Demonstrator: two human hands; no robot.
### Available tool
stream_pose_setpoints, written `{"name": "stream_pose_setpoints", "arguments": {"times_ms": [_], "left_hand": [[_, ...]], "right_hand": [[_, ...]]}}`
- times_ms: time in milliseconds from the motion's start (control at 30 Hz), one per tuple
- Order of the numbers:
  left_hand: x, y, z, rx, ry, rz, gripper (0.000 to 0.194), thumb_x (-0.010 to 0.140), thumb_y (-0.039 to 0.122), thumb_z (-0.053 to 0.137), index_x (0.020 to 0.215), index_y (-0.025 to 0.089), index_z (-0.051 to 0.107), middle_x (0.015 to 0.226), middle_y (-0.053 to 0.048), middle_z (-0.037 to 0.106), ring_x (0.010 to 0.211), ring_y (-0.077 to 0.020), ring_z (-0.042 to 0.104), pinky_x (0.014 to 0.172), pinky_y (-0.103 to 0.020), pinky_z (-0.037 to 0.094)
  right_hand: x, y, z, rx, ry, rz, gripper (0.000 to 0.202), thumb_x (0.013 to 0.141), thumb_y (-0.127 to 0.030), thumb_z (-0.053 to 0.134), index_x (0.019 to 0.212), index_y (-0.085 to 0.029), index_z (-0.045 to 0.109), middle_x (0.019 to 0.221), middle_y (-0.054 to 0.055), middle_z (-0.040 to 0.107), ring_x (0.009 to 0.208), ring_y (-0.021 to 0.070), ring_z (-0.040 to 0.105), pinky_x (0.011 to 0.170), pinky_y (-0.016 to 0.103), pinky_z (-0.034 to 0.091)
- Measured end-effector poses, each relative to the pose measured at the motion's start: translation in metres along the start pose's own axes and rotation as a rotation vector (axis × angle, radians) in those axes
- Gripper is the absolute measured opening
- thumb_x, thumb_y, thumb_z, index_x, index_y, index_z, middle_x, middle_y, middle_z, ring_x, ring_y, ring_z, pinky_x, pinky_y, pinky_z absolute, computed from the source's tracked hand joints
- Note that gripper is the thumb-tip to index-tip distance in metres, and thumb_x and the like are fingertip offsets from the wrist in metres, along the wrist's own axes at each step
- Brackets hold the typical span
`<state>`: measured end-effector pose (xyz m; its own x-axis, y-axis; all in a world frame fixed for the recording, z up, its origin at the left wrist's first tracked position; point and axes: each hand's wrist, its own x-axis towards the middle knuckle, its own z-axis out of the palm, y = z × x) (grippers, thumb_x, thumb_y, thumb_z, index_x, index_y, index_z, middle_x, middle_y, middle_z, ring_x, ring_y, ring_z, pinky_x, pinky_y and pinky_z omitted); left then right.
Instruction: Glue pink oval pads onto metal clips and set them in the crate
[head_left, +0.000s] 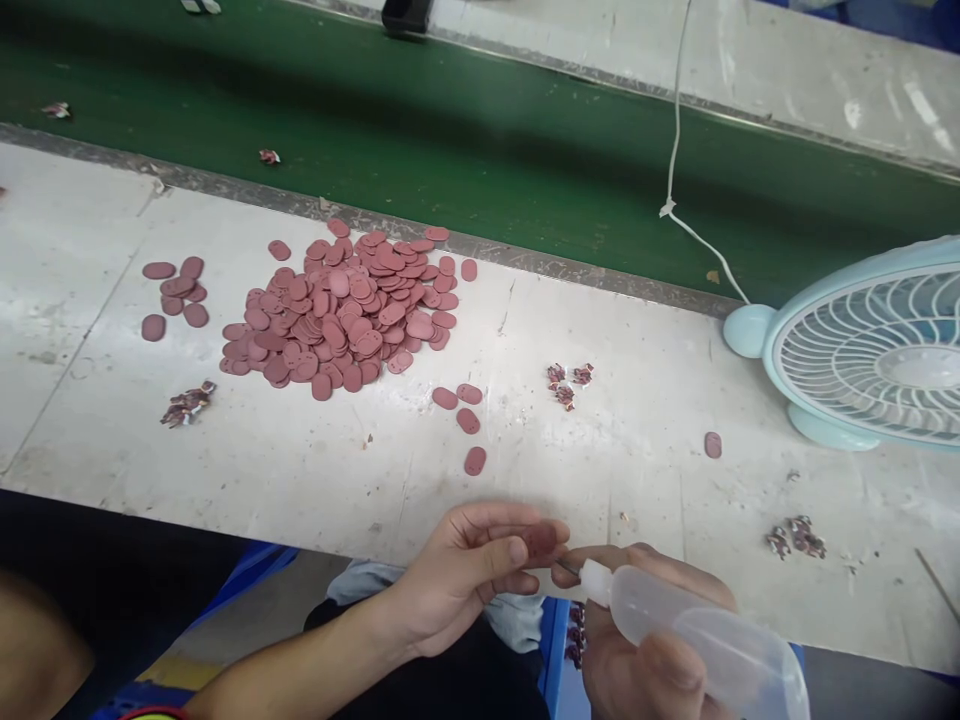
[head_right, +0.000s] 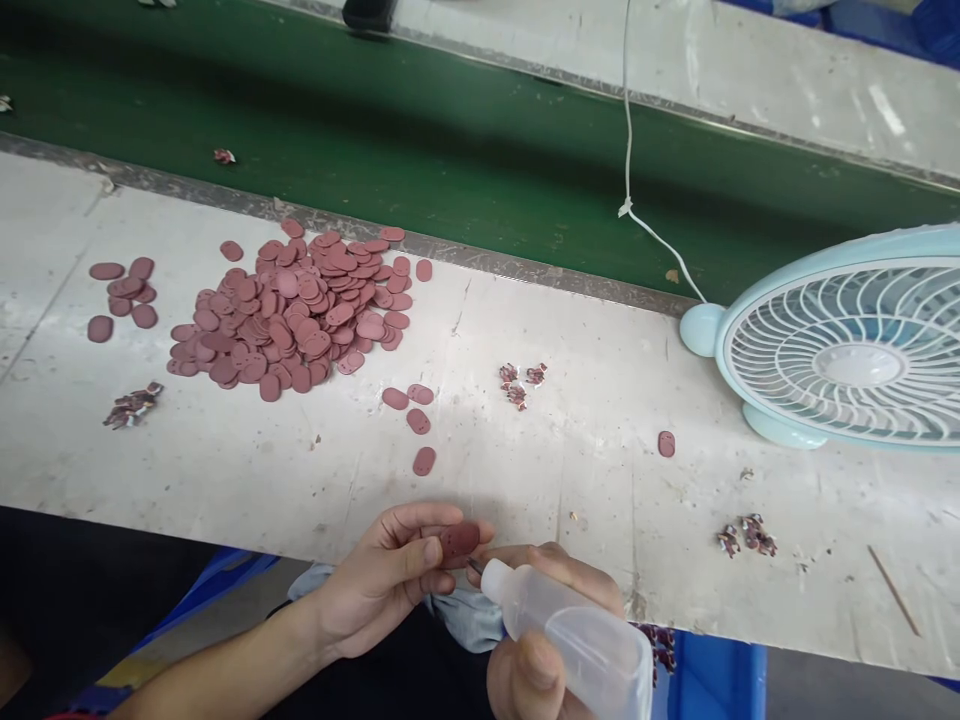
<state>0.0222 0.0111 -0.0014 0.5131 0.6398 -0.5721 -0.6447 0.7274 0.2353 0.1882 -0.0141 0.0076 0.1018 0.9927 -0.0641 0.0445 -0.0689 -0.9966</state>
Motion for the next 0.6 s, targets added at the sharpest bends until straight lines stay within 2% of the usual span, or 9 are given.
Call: {"name": "stream_pose_setpoints", "arguments": {"times_ms": [100, 200, 300, 433, 500, 533, 600], "left_hand": [[-0.001, 0.001, 0.0, -0.009, -0.007, 0.003, 0.022, 0.08, 0.024, 0.084, 0.102, 0.022, 0.081, 0.111, -0.01, 0.081, 0.091, -0.0193, 0.079, 0.071, -0.018, 0.057], [-0.002, 0.001, 0.002, -0.003, -0.018, 0.009, 0.021, 0.082, 0.023, 0.083, 0.103, 0.023, 0.081, 0.112, -0.01, 0.081, 0.091, -0.019, 0.079, 0.071, -0.017, 0.058], [-0.003, 0.001, 0.003, -0.004, -0.017, 0.01, 0.02, 0.082, 0.023, 0.083, 0.102, 0.023, 0.081, 0.111, -0.009, 0.081, 0.093, -0.0186, 0.079, 0.072, -0.017, 0.058], [-0.004, 0.0, 0.003, -0.004, -0.005, 0.007, 0.02, 0.081, 0.023, 0.084, 0.101, 0.023, 0.081, 0.11, -0.008, 0.082, 0.095, -0.0172, 0.078, 0.071, -0.015, 0.058], [-0.005, 0.0, 0.003, -0.003, -0.015, 0.013, 0.02, 0.082, 0.023, 0.083, 0.101, 0.023, 0.081, 0.111, -0.008, 0.081, 0.094, -0.0174, 0.079, 0.071, -0.015, 0.058], [-0.005, 0.0, 0.003, -0.004, -0.026, 0.019, 0.02, 0.082, 0.023, 0.083, 0.102, 0.024, 0.081, 0.111, -0.008, 0.081, 0.095, -0.0181, 0.079, 0.071, -0.015, 0.058], [-0.005, 0.0, 0.003, -0.005, -0.05, 0.031, 0.019, 0.083, 0.023, 0.082, 0.102, 0.024, 0.081, 0.112, -0.009, 0.081, 0.099, -0.0198, 0.078, 0.072, -0.016, 0.058]], "right_hand": [[0.011, -0.012, 0.011, 0.001, 0.033, -0.084, 0.045, 0.076, -0.049, 0.08, 0.115, -0.03, 0.068, 0.089, 0.01, 0.073, 0.078, 0.0362, 0.071, 0.053, 0.048, 0.055], [0.011, -0.017, 0.019, 0.074, 0.198, -0.227, 0.03, 0.089, -0.046, 0.067, 0.113, -0.028, 0.069, 0.084, 0.007, 0.074, 0.067, 0.0295, 0.069, 0.049, 0.042, 0.05], [0.007, -0.016, 0.023, 0.099, 0.313, -0.291, 0.025, 0.093, -0.043, 0.063, 0.11, -0.026, 0.07, 0.081, 0.006, 0.074, 0.061, 0.0259, 0.066, 0.048, 0.041, 0.048], [0.002, -0.017, 0.026, 0.059, 0.259, -0.242, 0.027, 0.092, -0.047, 0.065, 0.112, -0.03, 0.069, 0.082, 0.004, 0.074, 0.067, 0.027, 0.068, 0.052, 0.041, 0.053], [0.003, -0.021, 0.025, 0.094, 0.298, -0.224, 0.028, 0.091, -0.049, 0.067, 0.111, -0.03, 0.069, 0.079, 0.003, 0.073, 0.065, 0.0261, 0.068, 0.052, 0.04, 0.053], [0.004, -0.024, 0.023, 0.141, 0.309, -0.193, 0.028, 0.091, -0.05, 0.067, 0.109, -0.029, 0.069, 0.076, 0.003, 0.072, 0.061, 0.0252, 0.067, 0.05, 0.04, 0.054], [0.01, -0.03, 0.013, 0.323, 0.286, -0.033, 0.028, 0.09, -0.054, 0.065, 0.102, -0.029, 0.07, 0.07, 0.002, 0.068, 0.055, 0.0223, 0.066, 0.047, 0.037, 0.055]]}}
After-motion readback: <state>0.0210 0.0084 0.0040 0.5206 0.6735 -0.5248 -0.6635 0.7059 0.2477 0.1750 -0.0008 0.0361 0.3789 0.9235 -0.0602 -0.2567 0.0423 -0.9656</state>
